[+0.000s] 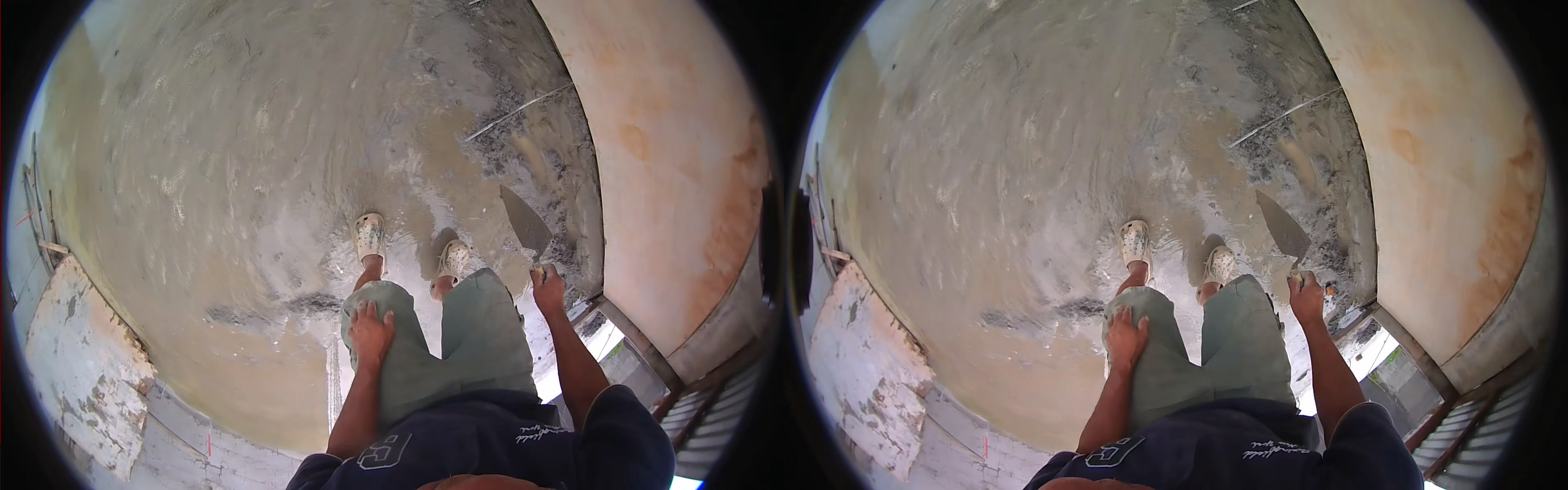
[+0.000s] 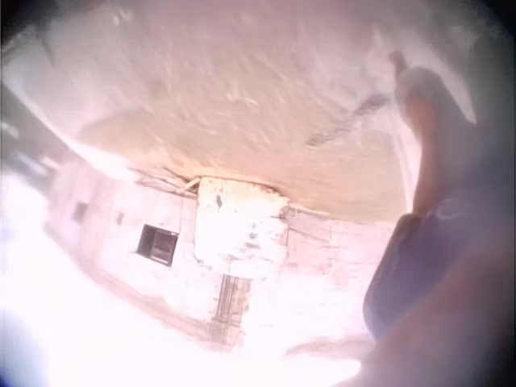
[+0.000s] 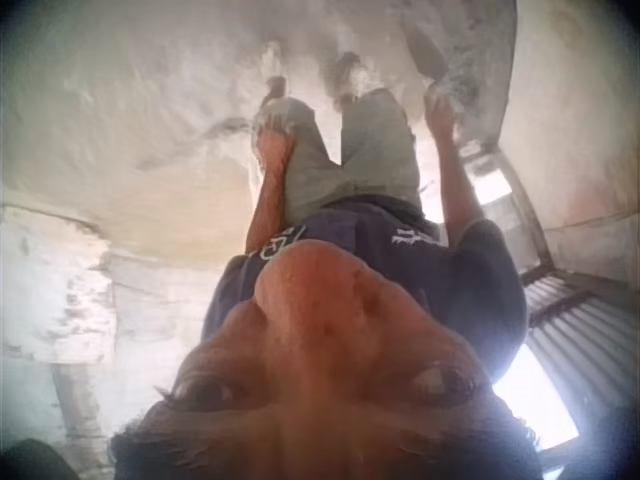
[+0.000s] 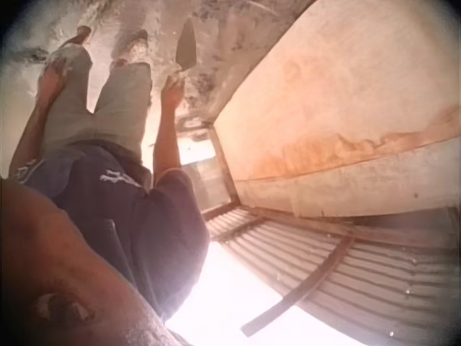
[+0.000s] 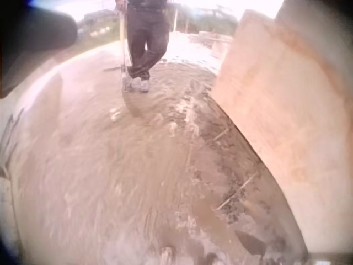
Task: The person applies mortar to a concrete surface with a trowel, spreading and smoothing the material across the ceiling area.
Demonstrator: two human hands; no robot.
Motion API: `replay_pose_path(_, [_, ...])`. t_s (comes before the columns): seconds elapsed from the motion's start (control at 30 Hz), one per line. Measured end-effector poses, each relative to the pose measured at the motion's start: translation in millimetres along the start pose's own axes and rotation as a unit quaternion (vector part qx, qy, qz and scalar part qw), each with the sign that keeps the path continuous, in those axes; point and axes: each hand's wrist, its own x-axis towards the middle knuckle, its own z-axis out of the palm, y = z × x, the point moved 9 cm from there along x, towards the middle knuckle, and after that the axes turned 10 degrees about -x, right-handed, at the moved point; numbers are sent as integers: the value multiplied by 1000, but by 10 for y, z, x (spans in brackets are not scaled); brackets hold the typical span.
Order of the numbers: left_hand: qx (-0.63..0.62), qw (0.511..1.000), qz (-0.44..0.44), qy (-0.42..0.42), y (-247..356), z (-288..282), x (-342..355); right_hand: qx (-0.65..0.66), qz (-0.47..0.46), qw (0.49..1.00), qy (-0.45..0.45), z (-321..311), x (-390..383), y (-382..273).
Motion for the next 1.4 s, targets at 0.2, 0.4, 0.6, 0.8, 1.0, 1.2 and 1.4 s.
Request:
replay_pose_path(0.2, [-18, 1000, 13, 17, 141, -225, 351, -26, 72, 997, 8, -158, 463, 79])
replay_pose_path(0.4, [-43, 995, 77, 53, 664, -684, 699, 40, 89, 994, 41, -225, 1199, 81])
replay_pose_path(0.6, [-69, 959, 214, 170, 2440, -1760, 1127, 50, 160, 985, -40, -159, 1750, 147])
replay_pose_path(0.8, [-85, 961, 245, 98, 3842, -2186, 1896, 158, 76, 984, 36, -731, 2604, -628])
replay_pose_path(1.0, [-1, 937, 345, -49, 4690, -1808, 2676, 348, 243, 886, -185, -649, 3457, -1211])
replay_pose_path(1.2, [70, 921, 334, -188, 5093, -1819, 3277, 398, 283, 850, -198, -906, 3565, -1860])
replay_pose_path(1.4, [176, 909, 332, -180, 4984, -2370, 3812, 413, 314, 818, -250, -1173, 3614, -2551])
